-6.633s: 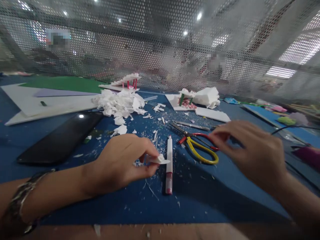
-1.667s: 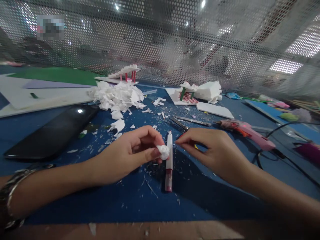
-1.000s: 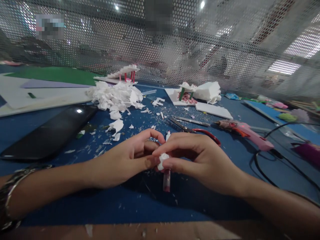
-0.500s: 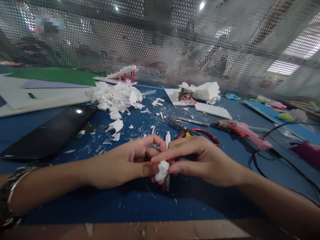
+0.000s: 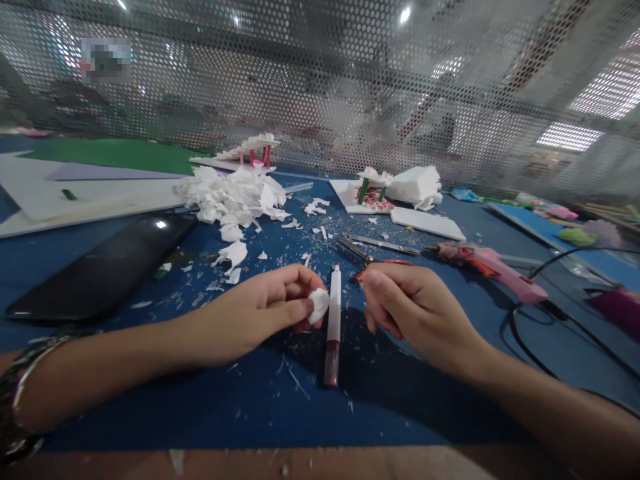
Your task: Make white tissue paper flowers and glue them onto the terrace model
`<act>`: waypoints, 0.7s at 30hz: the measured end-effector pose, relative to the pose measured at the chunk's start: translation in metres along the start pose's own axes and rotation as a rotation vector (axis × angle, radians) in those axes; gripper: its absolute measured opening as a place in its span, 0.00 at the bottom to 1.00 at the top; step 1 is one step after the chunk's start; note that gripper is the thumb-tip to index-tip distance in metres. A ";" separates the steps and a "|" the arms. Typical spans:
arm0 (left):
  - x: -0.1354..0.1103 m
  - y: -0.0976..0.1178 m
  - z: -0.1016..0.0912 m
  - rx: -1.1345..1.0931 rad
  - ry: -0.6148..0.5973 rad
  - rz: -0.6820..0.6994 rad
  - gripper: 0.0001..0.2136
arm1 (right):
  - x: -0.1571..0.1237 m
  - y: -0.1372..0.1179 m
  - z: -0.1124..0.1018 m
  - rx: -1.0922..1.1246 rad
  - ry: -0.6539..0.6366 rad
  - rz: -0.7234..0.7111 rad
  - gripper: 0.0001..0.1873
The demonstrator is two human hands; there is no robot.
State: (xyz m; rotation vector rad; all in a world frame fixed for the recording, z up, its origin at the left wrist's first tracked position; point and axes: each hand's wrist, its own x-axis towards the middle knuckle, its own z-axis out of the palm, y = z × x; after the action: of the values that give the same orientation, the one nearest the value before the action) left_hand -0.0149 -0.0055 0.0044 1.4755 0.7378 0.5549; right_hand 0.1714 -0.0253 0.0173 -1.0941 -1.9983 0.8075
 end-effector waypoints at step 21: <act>0.000 -0.002 -0.001 0.189 -0.032 0.009 0.08 | -0.002 -0.002 0.006 -0.072 -0.073 -0.243 0.09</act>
State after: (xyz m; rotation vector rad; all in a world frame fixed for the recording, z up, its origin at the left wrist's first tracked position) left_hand -0.0161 -0.0046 0.0024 1.6594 0.7759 0.4771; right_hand 0.1668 -0.0295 0.0154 -0.8497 -2.1847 0.6603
